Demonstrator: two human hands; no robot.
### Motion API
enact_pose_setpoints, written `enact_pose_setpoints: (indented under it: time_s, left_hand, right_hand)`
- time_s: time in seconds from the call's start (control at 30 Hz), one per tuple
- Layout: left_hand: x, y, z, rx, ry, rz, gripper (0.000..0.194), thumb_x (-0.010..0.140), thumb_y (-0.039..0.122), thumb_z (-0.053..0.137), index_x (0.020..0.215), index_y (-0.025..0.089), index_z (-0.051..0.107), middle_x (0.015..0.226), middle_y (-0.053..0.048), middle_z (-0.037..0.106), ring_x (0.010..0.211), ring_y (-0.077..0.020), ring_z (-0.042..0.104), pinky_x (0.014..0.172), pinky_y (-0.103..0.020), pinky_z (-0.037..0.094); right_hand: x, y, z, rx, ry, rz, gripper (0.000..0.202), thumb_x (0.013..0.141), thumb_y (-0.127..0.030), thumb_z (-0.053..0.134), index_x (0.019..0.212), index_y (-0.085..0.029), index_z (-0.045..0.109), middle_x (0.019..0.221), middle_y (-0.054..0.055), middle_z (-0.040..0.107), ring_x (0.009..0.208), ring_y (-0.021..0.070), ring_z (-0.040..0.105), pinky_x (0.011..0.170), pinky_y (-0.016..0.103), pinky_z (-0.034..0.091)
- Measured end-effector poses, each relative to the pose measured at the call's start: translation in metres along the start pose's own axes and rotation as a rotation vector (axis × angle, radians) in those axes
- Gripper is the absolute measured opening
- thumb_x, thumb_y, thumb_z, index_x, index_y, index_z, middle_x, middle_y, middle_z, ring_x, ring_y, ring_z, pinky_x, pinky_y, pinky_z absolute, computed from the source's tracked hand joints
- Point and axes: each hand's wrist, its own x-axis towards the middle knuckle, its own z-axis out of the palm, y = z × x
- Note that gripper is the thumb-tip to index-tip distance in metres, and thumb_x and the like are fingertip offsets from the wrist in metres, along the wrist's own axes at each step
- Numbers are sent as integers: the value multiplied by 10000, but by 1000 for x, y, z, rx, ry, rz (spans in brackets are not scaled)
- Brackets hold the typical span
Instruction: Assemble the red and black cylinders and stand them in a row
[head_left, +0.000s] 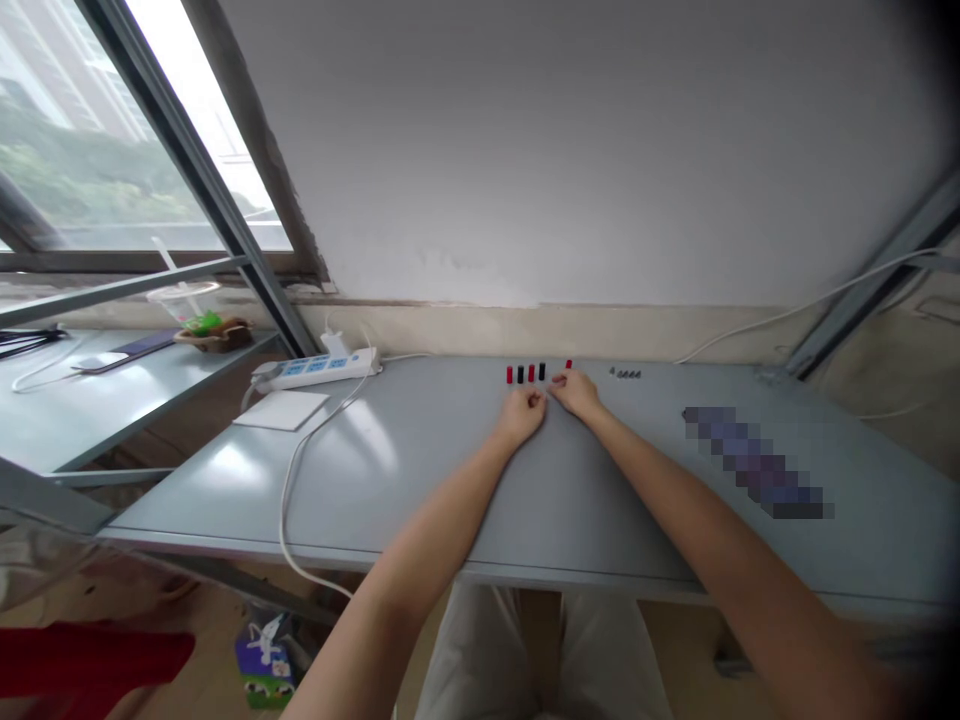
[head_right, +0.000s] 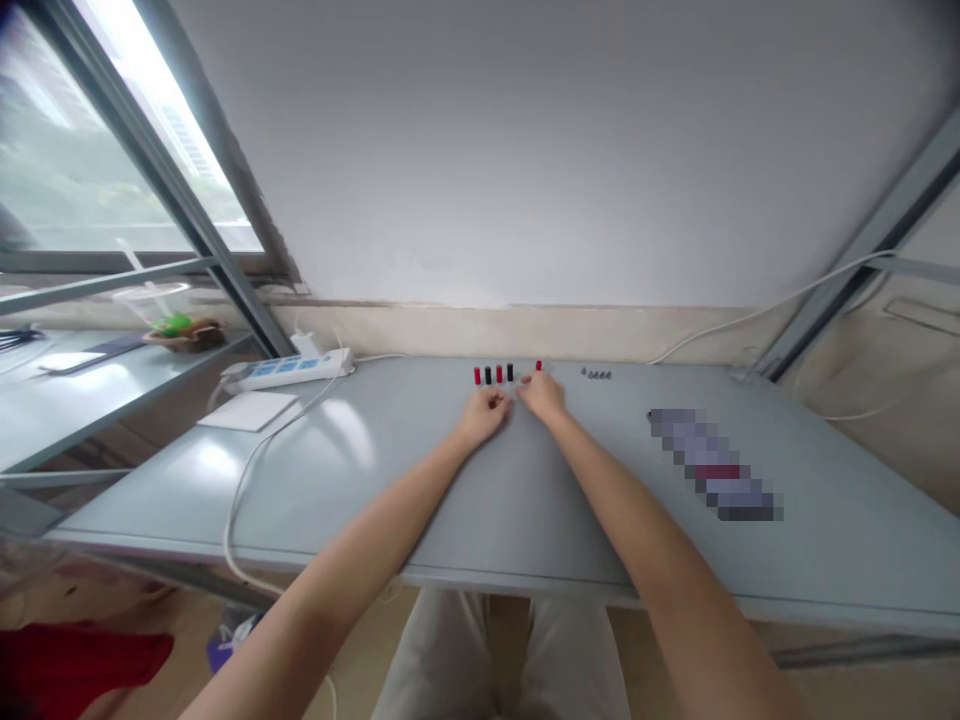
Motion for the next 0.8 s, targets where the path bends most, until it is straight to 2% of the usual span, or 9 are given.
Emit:
enact_pose_setpoints:
  time_s: [0.2, 0.37, 0.63, 0.8]
  left_hand:
    - [-8, 8, -4, 135, -112, 36, 179, 770, 219, 492, 717, 145, 645, 625, -18, 598, 587, -115, 504, 595, -236, 395]
    - [-8, 9, -4, 170, -130, 55, 185, 772, 221, 484, 719, 143, 642, 649, -20, 612, 597, -114, 514, 584, -228, 389]
    - [-9, 9, -5, 203, -147, 56, 197, 772, 218, 474, 734, 145, 654, 669, -27, 624, 603, -121, 522, 587, -232, 387]
    - [-9, 8, -4, 201, -150, 70, 202, 771, 219, 468, 741, 148, 655, 654, -22, 616, 589, -119, 515, 584, -235, 383]
  right_hand:
    - [-7, 34, -23, -32, 59, 51, 195, 778, -233, 504, 814, -175, 687, 859, 79, 688, 826, 190, 621, 735, 274, 438]
    - [2, 53, -27, -62, 64, 148, 228, 754, -264, 553, 908, -160, 683, 953, 97, 682, 899, 221, 612, 788, 309, 431]
    - [19, 44, -15, -32, 44, 160, 424, 702, -456, 623, 1020, -178, 659, 1022, 112, 664, 979, 253, 589, 846, 351, 407]
    - [26, 34, -6, -47, 60, 142, 400, 713, -472, 605, 1004, -201, 653, 1021, 94, 663, 976, 253, 581, 835, 366, 399]
